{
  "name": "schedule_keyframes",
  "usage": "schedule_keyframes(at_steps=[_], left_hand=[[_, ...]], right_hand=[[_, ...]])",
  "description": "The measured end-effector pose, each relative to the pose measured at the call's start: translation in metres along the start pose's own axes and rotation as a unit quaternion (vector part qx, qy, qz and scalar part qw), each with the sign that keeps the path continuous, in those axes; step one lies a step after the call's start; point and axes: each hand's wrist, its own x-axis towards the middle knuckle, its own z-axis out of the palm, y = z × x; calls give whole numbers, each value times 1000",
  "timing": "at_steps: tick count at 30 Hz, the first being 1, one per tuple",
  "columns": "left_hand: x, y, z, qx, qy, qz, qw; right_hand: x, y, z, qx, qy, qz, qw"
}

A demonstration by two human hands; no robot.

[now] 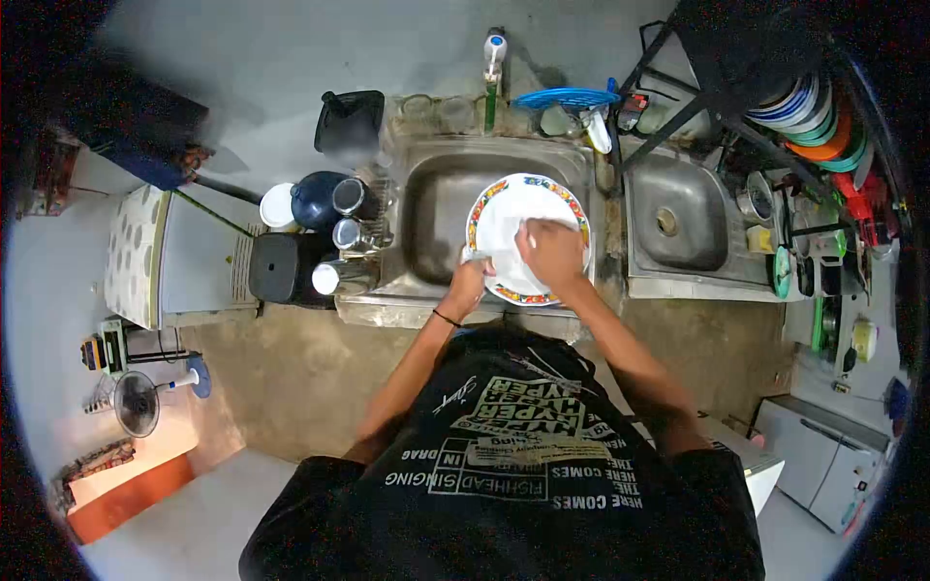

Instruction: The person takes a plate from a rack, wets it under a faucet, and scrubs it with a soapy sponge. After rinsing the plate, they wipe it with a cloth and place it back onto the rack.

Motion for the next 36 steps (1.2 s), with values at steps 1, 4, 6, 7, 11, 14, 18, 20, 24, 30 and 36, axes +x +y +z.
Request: schedule_keyframes(at_steps=[1, 4, 6, 7, 11, 14, 18, 20, 24, 30, 36], left_hand=[[-1, 7, 4, 7, -1, 10, 1000], [10, 3, -4, -25, -15, -15, 999], [15, -8, -15, 16, -5, 2, 1000], [13, -3, -14, 37, 0, 10, 999], [1, -14, 1, 143, 22, 89, 985], [-5, -19, 3, 293, -65, 140, 943], [-13, -13, 10, 451, -72, 156, 876], [-13, -13, 10, 461, -57, 162, 871], [-9, 1, 15, 342, -23, 145, 928], [14, -39, 1, 314, 36, 166, 934], [5, -33, -1, 397, -23, 292, 870]], right_hand=[[6, 4, 0, 1, 11, 16, 1000], [16, -3, -7, -57, 45, -20, 997], [10, -15, -5, -26, -15, 39, 999], [8, -19, -6, -38, -18, 36, 998], [5, -21, 5, -24, -111, 68, 991], [6, -1, 28, -59, -136, 11, 989], [26, 20, 26, -68, -84, 22, 994], [21, 45, 29, -158, -127, 78, 976], [12, 39, 12, -90, -191, 142, 967], [-11, -12, -1, 11, -208, 4, 978], [22, 42, 4, -86, -79, 70, 991]])
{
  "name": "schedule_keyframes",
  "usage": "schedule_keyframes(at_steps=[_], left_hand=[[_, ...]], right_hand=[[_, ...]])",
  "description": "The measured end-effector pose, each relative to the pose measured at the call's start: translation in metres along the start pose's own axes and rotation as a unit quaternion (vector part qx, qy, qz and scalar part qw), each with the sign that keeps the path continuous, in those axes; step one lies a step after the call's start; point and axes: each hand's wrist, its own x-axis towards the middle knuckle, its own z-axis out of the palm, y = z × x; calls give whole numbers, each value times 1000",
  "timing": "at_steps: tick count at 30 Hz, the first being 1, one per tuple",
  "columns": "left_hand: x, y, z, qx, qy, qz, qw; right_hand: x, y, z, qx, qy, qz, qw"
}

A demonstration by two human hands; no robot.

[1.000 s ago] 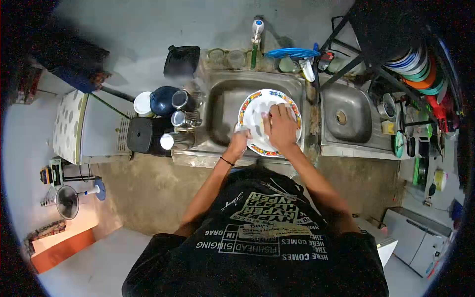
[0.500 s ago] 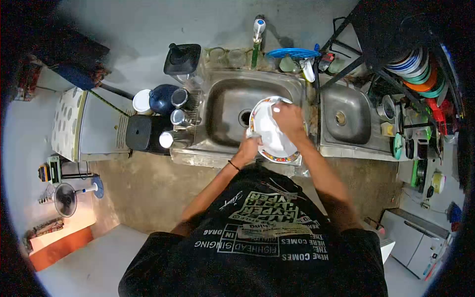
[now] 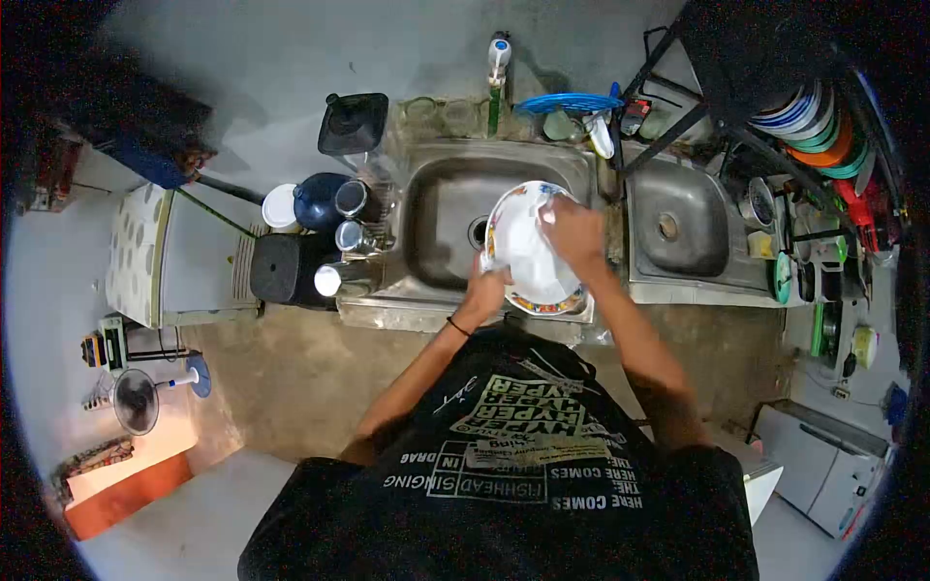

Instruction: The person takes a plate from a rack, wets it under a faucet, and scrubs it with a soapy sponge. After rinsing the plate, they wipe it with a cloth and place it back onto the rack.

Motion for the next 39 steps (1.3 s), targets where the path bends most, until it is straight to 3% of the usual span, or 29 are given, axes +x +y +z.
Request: schedule_keyframes(at_steps=[1, 2, 3, 4, 5, 7, 9, 10, 11, 12, 14, 16, 18, 19, 20, 21, 22, 24, 25, 26, 27, 28, 29, 30, 31, 33, 34, 37, 39], left_hand=[[-2, 0, 1, 14, 9, 31, 999], [0, -2, 0, 101, 31, 148, 983], [5, -2, 1, 97, 34, 156, 982], [9, -1, 1, 93, 36, 163, 982], [11, 1, 3, -4, 16, 58, 998], [10, -7, 10, -169, 1, -99, 981], [15, -42, 18, -273, 24, -132, 953], [19, -40, 8, -286, 25, -124, 950], [14, -38, -7, -110, 17, -68, 991], [15, -11, -33, 71, 29, -15, 997], [19, 14, -43, 18, 12, -78, 997], [10, -2, -31, -64, 16, 3, 998], [11, 1, -24, 51, -4, 185, 981], [12, 4, -20, 55, -18, 164, 985], [13, 7, -16, 60, -32, 142, 988], [15, 15, -18, -24, -37, 45, 998], [18, 25, -21, -110, -25, -51, 992], [23, 43, -33, -211, 15, -276, 938], [22, 25, -35, -76, 17, -127, 989], [17, -6, -36, 62, 19, 26, 998], [13, -12, -39, 197, 16, 175, 964], [10, -13, -28, 2, 37, -59, 998], [9, -18, -27, -176, 41, -145, 973], [10, -33, -25, -76, 12, -102, 992], [15, -32, -28, 26, -15, -60, 998], [16, 4, -37, -113, 32, -113, 987], [18, 26, -45, -181, 55, -137, 972], [22, 42, -51, -292, 60, -217, 929], [20, 40, -51, -209, 62, -190, 957]], right_hand=[[8, 0, 0, -50, 25, 7, 998], [11, -7, 3, -42, 31, 22, 998], [18, -20, 4, -35, 39, 35, 998], [15, -36, -8, 61, 77, -36, 994], [13, -54, -6, 170, 92, 3, 981], [7, -66, 13, 199, 46, -27, 979], [0, -57, 11, 177, -53, -76, 980], [-1, -50, -1, 161, -151, -147, 964], [-13, -36, 11, 127, -126, -174, 968], [-15, -26, 5, 115, -130, -192, 966], [-12, -6, 2, 61, -97, -194, 974], [10, 1, -4, 41, -71, -140, 987], [21, -16, -5, -7, 54, -104, 993], [26, -27, 1, 10, 127, -98, 987], [23, -42, 6, 117, 131, -36, 984], [15, -53, 15, 108, 109, -13, 988], [9, -58, 10, 151, 47, -63, 985], [-2, -61, 3, 183, -55, -123, 974], [-3, -55, 0, 171, -93, -137, 971], [-4, -49, -1, 160, -133, -149, 967], [-6, -46, -4, 191, -116, -119, 967], [-6, -42, -8, 221, -98, -89, 966], [-4, -40, -12, 250, -79, -60, 963], [2, -44, -33, 268, -107, -43, 957], [3, -48, -45, 209, -49, -66, 974], [0, -57, -60, 88, 69, -114, 987], [-6, -62, -63, 83, 46, -76, 993], [-24, -67, -64, 127, -29, -177, 975], [-28, -65, -55, 101, -44, -130, 985]])
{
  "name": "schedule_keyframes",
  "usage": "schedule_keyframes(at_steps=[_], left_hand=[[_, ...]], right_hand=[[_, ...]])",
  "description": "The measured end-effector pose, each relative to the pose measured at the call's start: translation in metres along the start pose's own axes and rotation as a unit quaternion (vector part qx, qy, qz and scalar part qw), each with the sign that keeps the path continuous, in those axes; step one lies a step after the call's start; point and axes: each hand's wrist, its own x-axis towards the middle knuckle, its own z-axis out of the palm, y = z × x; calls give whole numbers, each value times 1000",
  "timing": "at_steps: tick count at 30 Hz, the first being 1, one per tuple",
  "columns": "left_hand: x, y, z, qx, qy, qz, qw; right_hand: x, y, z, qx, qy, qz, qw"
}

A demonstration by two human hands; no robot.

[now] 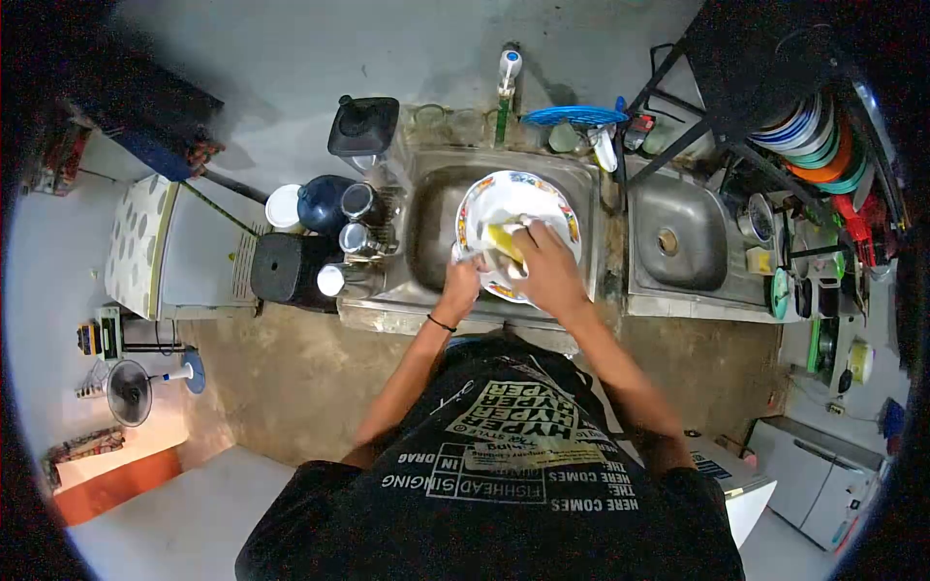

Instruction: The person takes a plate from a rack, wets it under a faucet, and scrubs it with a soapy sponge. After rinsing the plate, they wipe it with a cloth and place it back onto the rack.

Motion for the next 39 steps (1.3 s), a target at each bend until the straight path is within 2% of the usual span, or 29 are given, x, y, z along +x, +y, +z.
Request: schedule_keyframes(at_steps=[2, 3, 6, 7, 8, 10, 11, 12, 13, 14, 15, 16, 17, 20, 21, 22, 24, 26, 30, 32, 33, 34, 36, 37, 39], left_hand=[[1, -4, -1, 85, 10, 39, 996], [1, -8, -4, 159, -13, 107, 981], [0, -17, 2, -50, 25, -4, 998], [0, -16, 4, -98, 36, -27, 994], [-1, -21, 1, 11, 7, 34, 999], [-1, -28, -8, 227, -47, 156, 960], [-1, -33, 2, -37, -18, -1, 999], [-2, -35, -1, 114, -31, 100, 988], [-4, -38, -6, 262, -43, 198, 944], [-10, -42, -4, 250, -54, 215, 942], [-17, -20, 1, 183, -73, 192, 961], [-23, -1, 5, 140, -86, 178, 970], [-28, 12, 8, 112, -93, 169, 975], [-29, 8, 5, 137, -142, 167, 966], [-32, 10, 5, 130, -136, 151, 970], [-35, 20, 6, 122, -131, 135, 975], [-48, 49, 11, 81, -86, 111, 987], [-54, 61, 8, 100, -80, 100, 987], [-49, 54, 1, 77, -111, 172, 976], [-52, 56, -3, 99, -100, 206, 968], [-52, 55, -4, 133, -74, 267, 952], [-48, 49, -7, 134, -86, 232, 960], [-43, 34, -14, 137, -114, 161, 971], [-61, 78, -13, 76, -45, 88, 992], [-46, 45, -19, 27, -46, 169, 984]], right_hand=[[-2, 3, 6, -22, -11, 50, 998], [-1, -3, -2, -56, -2, 45, 997], [0, 10, 11, 9, 34, 49, 998], [0, 12, 15, -21, 59, 22, 998], [-1, 13, 17, -13, 61, 44, 997], [1, 9, 19, 3, 66, 85, 994], [0, 4, 17, 23, 109, 78, 991], [0, 0, 20, 39, 123, 102, 986], [-1, -3, 24, 54, 136, 128, 981], [-4, -5, 28, 70, 149, 154, 974], [-7, -4, 34, 99, 152, 163, 970], [-8, -10, 37, 123, 123, 213, 961], [-11, -14, 40, 145, 162, 198, 956], [-18, -21, 46, 164, 243, 161, 942], [-20, -22, 48, 161, 263, 149, 939], [-24, -20, 56, 174, 258, 193, 930], [-23, -19, 55, 187, 288, 148, 927], [-24, -20, 57, 148, 263, 145, 942], [-20, -34, 57, -13, 246, 154, 957], [-15, -37, 58, 7, 221, 171, 960], [-14, -39, 60, 17, 207, 180, 962], [-11, -40, 64, 5, 238, 146, 960], [-9, -48, 63, 64, 217, 125, 966], [-6, -46, 66, 107, 142, 178, 968], [-9, -57, 64, 174, 121, 160, 964]])
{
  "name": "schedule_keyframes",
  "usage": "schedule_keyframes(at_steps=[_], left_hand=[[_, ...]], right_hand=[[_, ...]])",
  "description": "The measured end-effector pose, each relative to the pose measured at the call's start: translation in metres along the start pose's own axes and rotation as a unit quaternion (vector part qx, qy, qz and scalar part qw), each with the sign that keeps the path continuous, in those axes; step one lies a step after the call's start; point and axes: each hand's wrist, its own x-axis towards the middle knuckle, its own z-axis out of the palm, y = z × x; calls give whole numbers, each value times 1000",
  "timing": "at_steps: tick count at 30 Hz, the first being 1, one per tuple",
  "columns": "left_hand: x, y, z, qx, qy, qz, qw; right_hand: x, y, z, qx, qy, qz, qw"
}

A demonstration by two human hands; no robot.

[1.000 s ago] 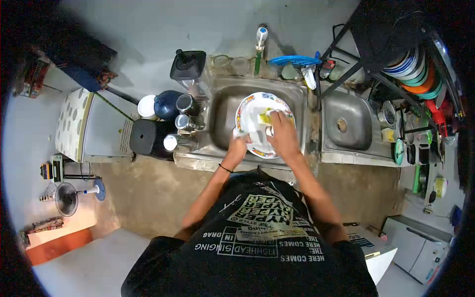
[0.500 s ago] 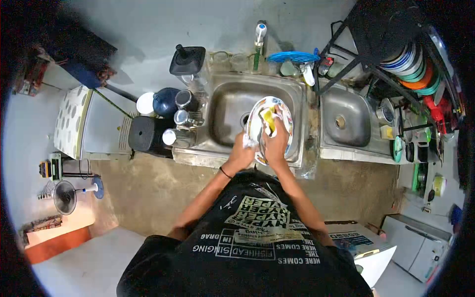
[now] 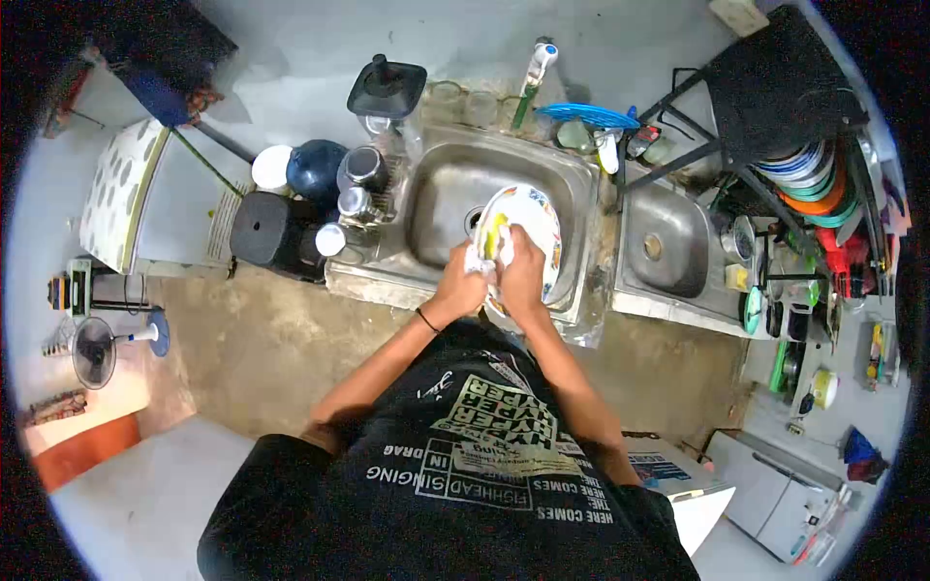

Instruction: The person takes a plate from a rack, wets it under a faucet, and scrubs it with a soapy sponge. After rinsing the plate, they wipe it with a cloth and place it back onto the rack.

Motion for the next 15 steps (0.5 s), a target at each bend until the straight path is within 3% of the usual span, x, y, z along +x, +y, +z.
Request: schedule_keyframes(at_steps=[1, 3, 5, 7, 8, 9, 11, 12, 15], left_hand=[[0, -9, -6, -8, -6, -32, 999], [0, -26, -18, -22, -17, -97, 995], [-1, -47, -26, 0, -14, -53, 998], [-1, -48, -30, 203, 5, 89, 975], [-4, -45, -32, 299, 17, 156, 941], [9, -35, -38, 101, -48, 8, 994], [12, -34, -52, 295, -124, 87, 943], [15, -37, -51, 230, -58, 133, 962], [16, -38, -63, 287, -29, 202, 936]], right_hand=[[-3, -6, 0, 33, -15, 0, 999], [-4, -3, 3, -27, -61, -34, 997], [-6, 11, 4, -32, -120, -29, 992], [2, -1, -6, -94, -115, -30, 988], [4, -3, -11, -76, -58, -62, 994], [5, -15, -15, -94, -15, -27, 995], [13, -17, -13, -104, 88, -79, 988], [13, -30, -12, -77, 129, -84, 985], [2, -41, -1, -33, 103, -59, 992]])
